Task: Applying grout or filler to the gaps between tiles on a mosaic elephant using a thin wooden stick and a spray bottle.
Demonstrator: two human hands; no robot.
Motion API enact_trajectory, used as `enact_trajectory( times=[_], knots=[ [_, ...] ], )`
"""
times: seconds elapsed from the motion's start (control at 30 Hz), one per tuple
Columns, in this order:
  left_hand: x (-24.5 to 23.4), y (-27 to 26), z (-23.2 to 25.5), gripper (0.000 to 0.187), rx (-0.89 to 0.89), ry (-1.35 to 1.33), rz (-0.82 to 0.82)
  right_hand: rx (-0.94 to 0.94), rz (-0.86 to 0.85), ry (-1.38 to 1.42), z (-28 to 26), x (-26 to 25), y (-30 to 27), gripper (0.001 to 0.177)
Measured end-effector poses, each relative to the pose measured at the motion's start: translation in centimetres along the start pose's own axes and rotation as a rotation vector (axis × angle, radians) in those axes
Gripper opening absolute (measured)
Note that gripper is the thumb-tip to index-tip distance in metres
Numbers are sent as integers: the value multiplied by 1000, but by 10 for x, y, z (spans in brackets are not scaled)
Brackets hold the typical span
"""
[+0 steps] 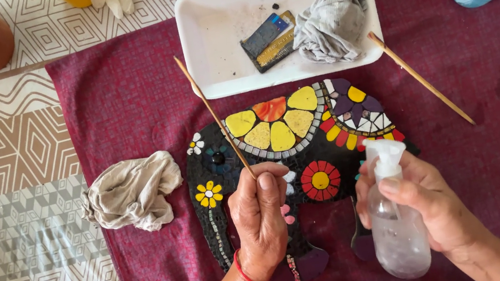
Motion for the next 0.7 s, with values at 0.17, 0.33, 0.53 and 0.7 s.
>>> enact_trajectory(
  times=[0.17,0.33,0.53,0.7],
  knots=[
    [-1,1,0,35,7,-1,5,14,-24,-18,-13,9,7,44],
    [-1,1,0,35,-1,-26,-1,20,-3,-55,-18,11,12,35],
    [-2,1,0,33,70,-107,-15,8,-21,-80,-15,12,11,39],
    [-3,2,1,34,63,-66,-5,-15,-93,-48,-10,17,8,40]
  ],
)
Point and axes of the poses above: each hand's wrist, its own y-axis towards the middle knuckle, its own x-axis out of the palm, z = x × y, the point moved 4 cm from there along y, towards the middle knuckle, and after that the axes turned 8 degrees about z, right-handed, at the moved point
